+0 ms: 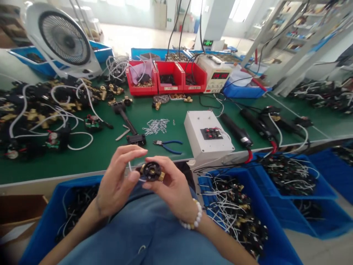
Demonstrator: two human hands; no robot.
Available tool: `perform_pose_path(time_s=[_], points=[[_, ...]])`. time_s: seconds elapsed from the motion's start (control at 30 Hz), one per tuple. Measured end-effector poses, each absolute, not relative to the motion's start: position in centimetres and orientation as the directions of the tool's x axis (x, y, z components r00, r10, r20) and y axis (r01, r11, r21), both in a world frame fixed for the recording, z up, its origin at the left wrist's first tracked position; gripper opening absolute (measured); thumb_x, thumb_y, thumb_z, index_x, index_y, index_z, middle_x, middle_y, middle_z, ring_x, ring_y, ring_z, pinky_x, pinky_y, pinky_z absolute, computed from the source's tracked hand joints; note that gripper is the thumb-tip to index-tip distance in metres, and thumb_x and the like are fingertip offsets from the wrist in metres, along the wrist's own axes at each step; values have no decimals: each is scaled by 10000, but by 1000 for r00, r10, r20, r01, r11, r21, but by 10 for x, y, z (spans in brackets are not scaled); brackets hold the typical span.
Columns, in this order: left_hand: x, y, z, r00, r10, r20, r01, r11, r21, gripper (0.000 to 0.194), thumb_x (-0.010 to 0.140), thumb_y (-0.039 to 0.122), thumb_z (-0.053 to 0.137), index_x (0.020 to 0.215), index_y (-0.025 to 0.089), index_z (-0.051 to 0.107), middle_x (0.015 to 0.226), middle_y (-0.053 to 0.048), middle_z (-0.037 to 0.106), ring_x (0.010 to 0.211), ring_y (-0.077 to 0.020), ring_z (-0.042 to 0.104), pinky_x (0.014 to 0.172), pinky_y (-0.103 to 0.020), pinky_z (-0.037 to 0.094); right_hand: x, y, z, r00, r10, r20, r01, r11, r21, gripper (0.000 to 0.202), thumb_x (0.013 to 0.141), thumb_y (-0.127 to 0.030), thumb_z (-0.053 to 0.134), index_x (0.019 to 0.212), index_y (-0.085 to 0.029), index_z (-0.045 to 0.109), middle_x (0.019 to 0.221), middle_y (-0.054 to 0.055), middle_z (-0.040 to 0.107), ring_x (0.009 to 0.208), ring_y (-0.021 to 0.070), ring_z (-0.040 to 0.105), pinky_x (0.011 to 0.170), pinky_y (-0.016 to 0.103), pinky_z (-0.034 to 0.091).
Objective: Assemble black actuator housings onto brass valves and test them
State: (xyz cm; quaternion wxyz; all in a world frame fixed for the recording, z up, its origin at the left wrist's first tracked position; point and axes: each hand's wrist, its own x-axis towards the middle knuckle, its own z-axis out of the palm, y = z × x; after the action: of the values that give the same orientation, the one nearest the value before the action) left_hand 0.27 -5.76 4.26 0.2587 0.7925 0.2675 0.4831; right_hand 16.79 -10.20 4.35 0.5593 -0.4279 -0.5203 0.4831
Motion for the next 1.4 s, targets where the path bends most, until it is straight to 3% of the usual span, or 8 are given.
perform_pose_path(time_s=[0.27,0.4,0.5,0.7,0.93,1.1,1.23,1.4], points=[[0,-59,45,491,699,520,-57,-570,820,439,906,387,681,1311,255,573,1284,-69,547,1242,-198,506,1074,-301,434,171,-107,48,-8,966,258,87,257,-962,312,805,-279,793,1101,-250,700,1082,38,654,1025,180,611,889,289,530],[-2,-56,43,509,727,462,-140,-459,877,364,899,400,690,1224,256,614,1281,-61,580,1226,-199,529,1052,-306,452,171,-111,46,-167,971,173,-201,139,-970,468,768,-276,831,1200,-282,652,1089,25,635,948,146,632,810,250,551],[-1,-57,43,522,720,457,-186,-427,885,263,940,368,639,1176,256,615,1232,-62,634,1267,-214,526,1083,-346,441,170,-111,43,-296,953,69,-397,-57,-916,559,747,-463,832,1211,-231,625,958,37,648,746,134,619,653,251,542],[5,-54,42,658,617,431,-96,-499,861,760,749,545,766,1404,285,481,1331,-94,599,1230,-238,577,1058,-347,480,167,-106,44,-205,975,-84,-211,-128,-969,458,756,-542,799,973,-172,637,849,26,642,733,130,585,689,252,525],[6,-53,37,483,666,568,23,-658,753,441,873,269,734,1295,299,612,1178,-48,675,1147,-193,598,1012,-318,497,166,-102,38,-274,955,-116,-492,-242,-836,667,883,-765,459,1133,-175,642,952,71,668,709,127,585,634,252,532],[5,-61,41,489,767,416,-251,-333,909,484,901,339,695,1365,348,559,1261,-29,689,1176,-194,651,980,-292,555,163,-95,36,-412,878,-244,-616,-466,-635,536,848,-690,615,998,-177,662,793,20,647,578,82,540,527,188,479],[4,-62,45,569,709,417,-338,-261,904,425,942,383,626,1355,309,560,1310,-47,686,1262,-209,619,1077,-331,513,163,-96,38,-647,745,-162,-578,-618,-533,566,821,-691,644,957,-142,670,757,-2,619,441,14,392,412,145,338],[0,-56,44,548,699,459,-276,-367,888,386,966,372,594,1347,310,575,1341,-34,661,1351,-208,526,1124,-356,455,165,-101,40,-518,854,-47,-668,-438,-601,409,849,-554,713,1016,-185,652,809,-4,624,517,25,422,495,144,406]])
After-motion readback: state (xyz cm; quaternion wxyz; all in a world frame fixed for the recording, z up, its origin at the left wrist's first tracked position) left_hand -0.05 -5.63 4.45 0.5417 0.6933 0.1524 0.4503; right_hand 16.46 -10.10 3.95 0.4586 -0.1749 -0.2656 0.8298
